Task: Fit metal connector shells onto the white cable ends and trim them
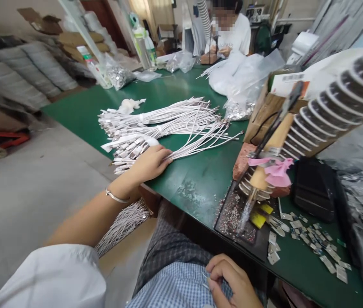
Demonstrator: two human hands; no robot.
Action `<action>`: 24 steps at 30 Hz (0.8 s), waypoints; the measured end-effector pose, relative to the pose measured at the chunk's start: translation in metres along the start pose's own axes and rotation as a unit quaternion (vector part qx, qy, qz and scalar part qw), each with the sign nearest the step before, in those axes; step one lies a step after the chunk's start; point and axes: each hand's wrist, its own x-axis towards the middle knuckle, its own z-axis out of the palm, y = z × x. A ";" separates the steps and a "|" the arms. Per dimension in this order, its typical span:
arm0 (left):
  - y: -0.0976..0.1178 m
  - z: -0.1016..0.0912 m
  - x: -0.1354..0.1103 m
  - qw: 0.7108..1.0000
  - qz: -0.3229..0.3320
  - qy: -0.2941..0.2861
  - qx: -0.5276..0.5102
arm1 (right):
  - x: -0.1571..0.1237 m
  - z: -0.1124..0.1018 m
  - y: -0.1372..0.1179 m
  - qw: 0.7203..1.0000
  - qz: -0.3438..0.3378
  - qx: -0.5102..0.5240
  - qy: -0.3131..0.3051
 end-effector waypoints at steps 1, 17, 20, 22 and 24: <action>0.001 0.000 0.003 1.000 -0.001 -0.002 -0.001 | 0.001 0.000 0.000 1.000 -0.004 0.003 0.008; -0.004 -0.060 0.036 0.980 -0.074 0.172 -0.064 | 0.006 0.006 0.007 1.000 0.007 0.023 0.004; 0.003 -0.078 0.039 0.964 -0.092 0.246 -0.041 | 0.004 0.008 0.011 1.000 0.006 0.017 0.002; 0.007 -0.087 0.042 0.975 -0.106 0.196 -0.030 | 0.003 0.008 0.012 1.000 0.001 0.020 -0.002; 0.009 -0.092 0.045 0.988 -0.115 0.094 -0.038 | 0.003 0.008 0.011 1.000 -0.001 0.024 -0.005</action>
